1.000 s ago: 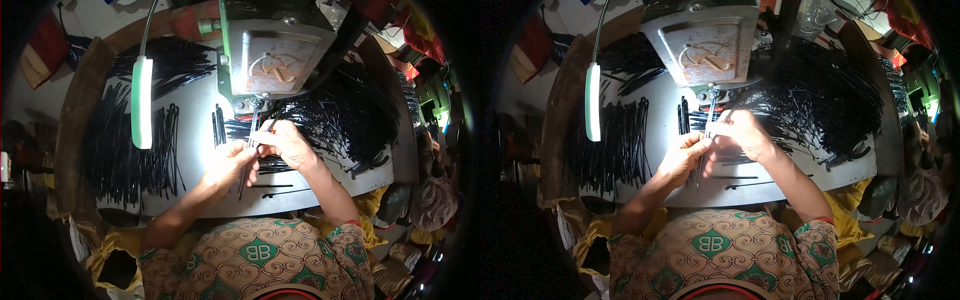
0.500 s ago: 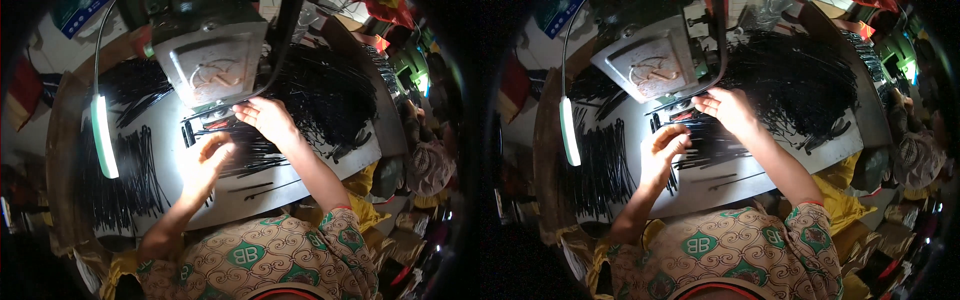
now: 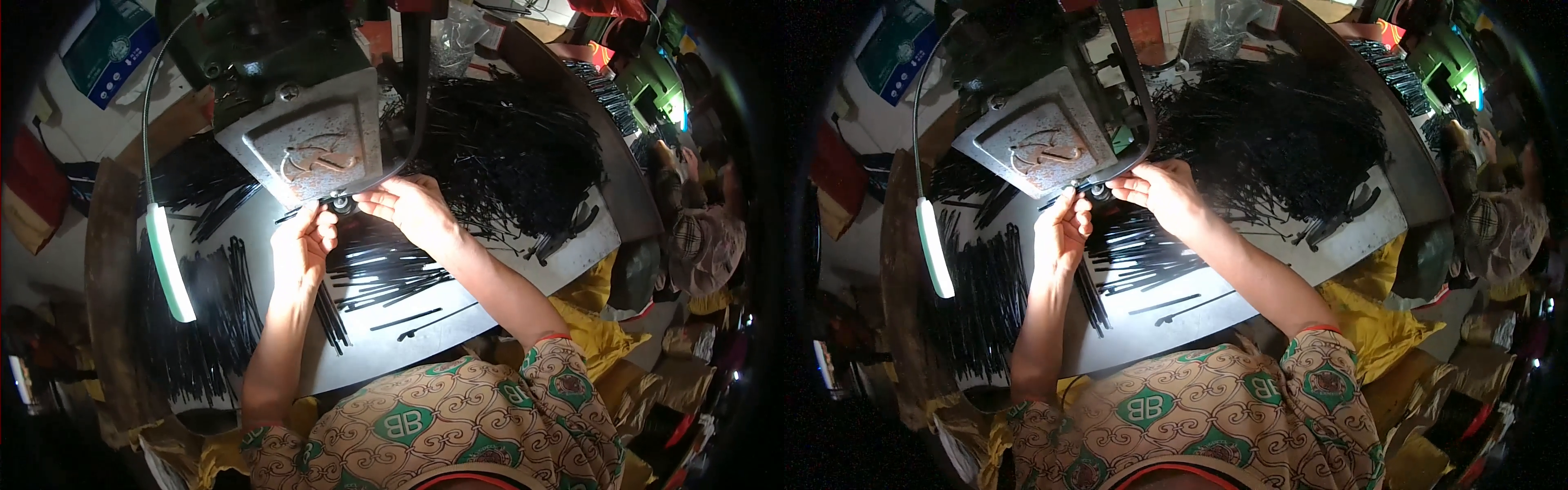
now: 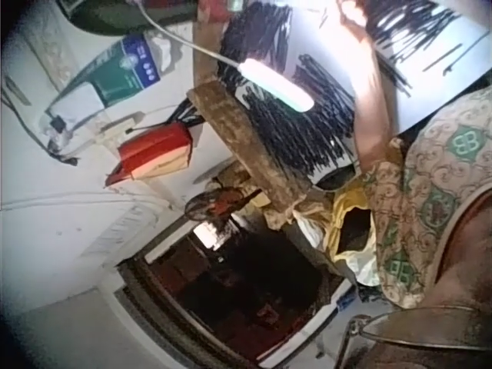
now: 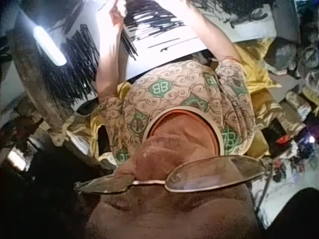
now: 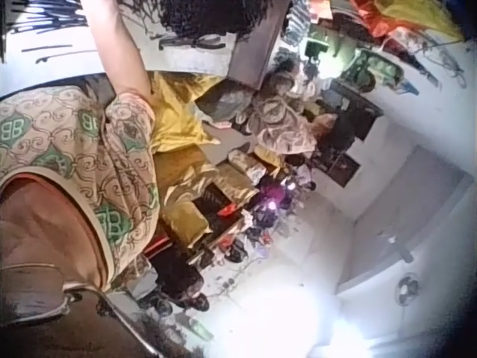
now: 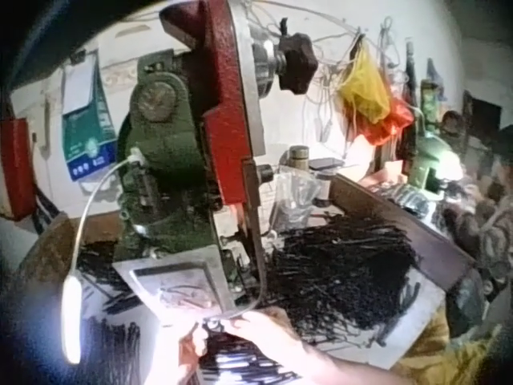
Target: The person crimps black plastic rods using a tabletop press machine, gathers the processed rods into a bundle by hand, and places them into a sack.
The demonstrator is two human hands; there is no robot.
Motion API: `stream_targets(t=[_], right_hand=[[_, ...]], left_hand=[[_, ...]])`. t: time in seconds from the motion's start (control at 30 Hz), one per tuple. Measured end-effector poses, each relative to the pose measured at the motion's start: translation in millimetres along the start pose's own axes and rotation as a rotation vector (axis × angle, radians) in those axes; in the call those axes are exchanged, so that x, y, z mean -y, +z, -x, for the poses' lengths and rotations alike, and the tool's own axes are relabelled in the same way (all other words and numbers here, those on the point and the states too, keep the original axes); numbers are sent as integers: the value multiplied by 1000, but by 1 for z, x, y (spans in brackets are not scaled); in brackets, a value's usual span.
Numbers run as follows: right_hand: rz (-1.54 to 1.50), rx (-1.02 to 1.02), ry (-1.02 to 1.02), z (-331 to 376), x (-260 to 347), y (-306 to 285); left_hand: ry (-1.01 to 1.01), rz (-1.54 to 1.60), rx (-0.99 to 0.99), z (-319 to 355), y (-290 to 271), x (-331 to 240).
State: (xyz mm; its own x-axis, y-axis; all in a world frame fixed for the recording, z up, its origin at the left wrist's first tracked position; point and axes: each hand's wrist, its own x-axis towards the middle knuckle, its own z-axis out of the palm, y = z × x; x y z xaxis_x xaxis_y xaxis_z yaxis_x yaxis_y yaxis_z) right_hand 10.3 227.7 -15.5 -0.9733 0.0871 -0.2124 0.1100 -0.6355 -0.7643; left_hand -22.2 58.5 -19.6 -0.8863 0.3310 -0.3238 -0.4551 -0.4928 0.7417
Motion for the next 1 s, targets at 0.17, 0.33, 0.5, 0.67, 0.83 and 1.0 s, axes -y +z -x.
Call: stream_targets(t=[0.17,0.33,0.5,0.67,0.83,1.0], right_hand=[[-10,-11,-44,1,-4,6],[-63,-34,-95,3,-9,7],[-8,12,-83,9,-9,9],[-58,-39,-114,6,-9,9],[-53,-33,-110,7,-9,9],[-29,-22,-85,11,-9,9]], left_hand=[[5,26,-28,2,-2,-1],[36,30,-15,3,-2,3],[7,82,-49,7,-3,3],[51,6,-23,6,1,1],[41,34,-55,5,-1,2],[45,60,-60,9,1,5]])
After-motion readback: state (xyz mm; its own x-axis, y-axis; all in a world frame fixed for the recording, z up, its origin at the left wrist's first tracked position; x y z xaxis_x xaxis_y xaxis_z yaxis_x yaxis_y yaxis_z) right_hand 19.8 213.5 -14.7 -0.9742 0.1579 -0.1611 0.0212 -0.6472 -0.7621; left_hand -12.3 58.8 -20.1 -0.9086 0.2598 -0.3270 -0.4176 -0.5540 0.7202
